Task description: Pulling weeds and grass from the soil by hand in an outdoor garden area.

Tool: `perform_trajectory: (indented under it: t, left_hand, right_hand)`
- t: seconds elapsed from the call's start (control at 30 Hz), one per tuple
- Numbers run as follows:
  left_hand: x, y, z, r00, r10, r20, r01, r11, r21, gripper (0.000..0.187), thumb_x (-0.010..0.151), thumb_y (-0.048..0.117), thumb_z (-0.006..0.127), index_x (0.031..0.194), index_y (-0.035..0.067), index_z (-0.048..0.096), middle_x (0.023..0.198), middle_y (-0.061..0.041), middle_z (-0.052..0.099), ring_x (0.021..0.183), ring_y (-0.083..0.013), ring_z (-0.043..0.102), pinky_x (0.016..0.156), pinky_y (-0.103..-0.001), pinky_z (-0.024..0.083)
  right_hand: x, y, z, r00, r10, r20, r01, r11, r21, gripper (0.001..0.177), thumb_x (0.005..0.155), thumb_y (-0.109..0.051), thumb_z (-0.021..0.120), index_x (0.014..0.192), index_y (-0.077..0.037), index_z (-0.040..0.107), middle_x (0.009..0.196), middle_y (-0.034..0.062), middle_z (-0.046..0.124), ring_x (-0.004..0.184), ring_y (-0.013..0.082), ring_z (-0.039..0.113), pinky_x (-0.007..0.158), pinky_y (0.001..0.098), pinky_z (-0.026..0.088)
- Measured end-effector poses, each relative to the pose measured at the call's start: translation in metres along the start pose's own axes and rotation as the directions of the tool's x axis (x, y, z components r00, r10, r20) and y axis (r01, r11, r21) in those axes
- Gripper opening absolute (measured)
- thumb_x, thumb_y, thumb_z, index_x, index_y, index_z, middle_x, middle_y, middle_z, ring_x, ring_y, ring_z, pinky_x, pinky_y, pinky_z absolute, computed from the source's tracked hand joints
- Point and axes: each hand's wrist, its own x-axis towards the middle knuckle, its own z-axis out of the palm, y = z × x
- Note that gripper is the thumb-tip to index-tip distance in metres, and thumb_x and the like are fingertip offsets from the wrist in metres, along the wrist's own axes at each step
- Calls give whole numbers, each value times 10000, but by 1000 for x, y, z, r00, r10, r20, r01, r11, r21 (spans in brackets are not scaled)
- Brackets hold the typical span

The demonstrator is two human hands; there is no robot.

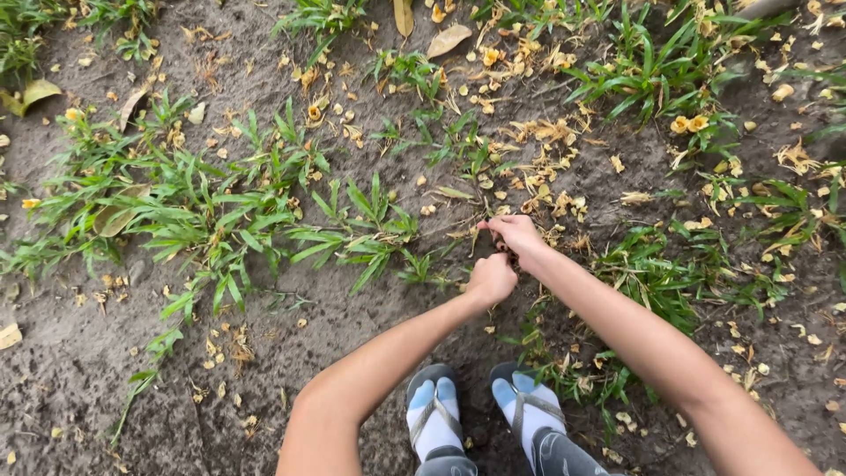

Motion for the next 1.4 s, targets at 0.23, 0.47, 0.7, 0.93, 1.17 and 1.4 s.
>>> perform_trajectory:
  t: [0.23,0.47,0.7,0.93,1.17,1.4]
  left_hand:
    - [4,-20,-42,990,4,-138,-24,989,-146,400,981,304,403,965,133,764,1054,-249,749,1160,-449,666,985,-531,535]
    - [35,6,0,984,64,-168,-114,944,-310,405,1023,267,358,1137,210,741,1029,-128,781,1143,-354,688,1012,-499,520]
    - [-38,127,46,937,242,252,-189,958,-217,710,969,476,453,1581,125,370,1503,-171,536,1433,-317,463,1177,-500,389]
    - [-60,128,40,895,327,303,-315,945,-90,959,871,331,558,1623,-36,91,1670,-284,141,1529,-460,209,1272,-561,208]
    - [-1,30,-1,889,454,-62,-454,891,20,548,1028,305,431,1514,56,472,1522,-246,437,1445,-434,419,1198,-512,332]
    - [-8,-80,-79,821,407,-400,-400,910,105,503,942,129,539,1439,59,581,1326,-220,609,1260,-431,602,1070,-508,487]
  right_hand:
    - [-10,-10,-19,1000,-22,0,22,1000,18,183,949,-261,615,938,-123,736,675,6,565,441,74,485,348,200,384]
    - [-36,-3,-95,995,-54,79,63,990,-122,239,1058,-289,492,1084,-71,586,723,6,451,603,130,499,500,271,405]
    - [-102,-18,-189,997,-79,-8,22,364,-931,438,982,-354,520,1335,-145,672,1329,156,706,1253,391,649,1018,609,492]
    - [-126,-27,-186,977,-215,-6,33,176,-984,469,1005,-198,492,1463,-230,586,1515,80,553,1414,300,493,1123,674,315]
    - [-66,-34,-117,889,-360,284,329,67,-942,310,997,-249,488,1211,-252,712,1402,3,639,1259,281,618,1067,587,434]
    - [-51,-52,-9,735,-364,572,622,28,-782,368,980,-190,504,1317,-176,651,1311,100,672,1188,344,663,937,554,547]
